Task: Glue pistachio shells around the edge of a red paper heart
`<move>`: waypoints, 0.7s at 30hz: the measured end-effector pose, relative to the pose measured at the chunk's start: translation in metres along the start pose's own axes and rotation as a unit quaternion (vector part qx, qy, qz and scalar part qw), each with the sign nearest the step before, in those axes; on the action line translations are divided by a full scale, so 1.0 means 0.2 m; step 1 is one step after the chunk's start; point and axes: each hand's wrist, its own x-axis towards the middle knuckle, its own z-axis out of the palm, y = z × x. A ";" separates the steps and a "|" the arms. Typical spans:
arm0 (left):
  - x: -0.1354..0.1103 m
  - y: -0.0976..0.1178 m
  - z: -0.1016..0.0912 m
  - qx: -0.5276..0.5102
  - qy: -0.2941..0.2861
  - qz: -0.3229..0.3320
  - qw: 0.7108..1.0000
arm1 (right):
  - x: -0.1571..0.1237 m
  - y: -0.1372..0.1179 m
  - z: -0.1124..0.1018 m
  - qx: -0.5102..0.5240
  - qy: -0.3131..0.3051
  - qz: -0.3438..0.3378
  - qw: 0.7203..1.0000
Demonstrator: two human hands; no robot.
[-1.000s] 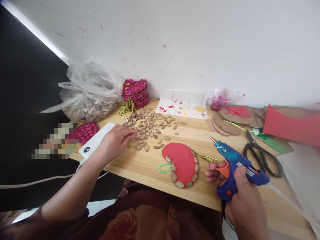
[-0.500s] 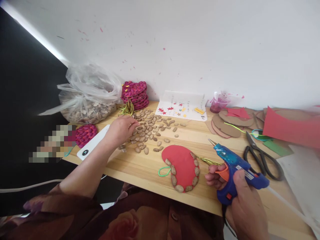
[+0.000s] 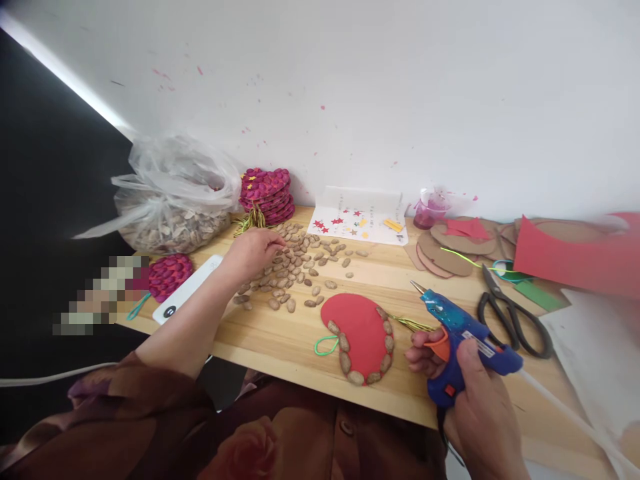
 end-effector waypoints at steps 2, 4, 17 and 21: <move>-0.01 -0.01 -0.02 -0.003 -0.008 -0.010 1.000 | 0.00 -0.01 0.01 -0.007 0.007 0.017 1.000; -0.03 -0.02 -0.02 -0.008 -0.024 -0.002 1.000 | -0.01 -0.02 0.01 -0.013 0.015 0.026 0.999; -0.05 0.02 0.04 -0.011 -0.044 0.025 0.999 | -0.01 -0.02 0.02 -0.023 0.015 0.032 0.999; -0.05 0.01 0.03 -0.029 -0.014 0.028 0.999 | -0.02 -0.03 0.03 -0.028 0.024 0.040 0.999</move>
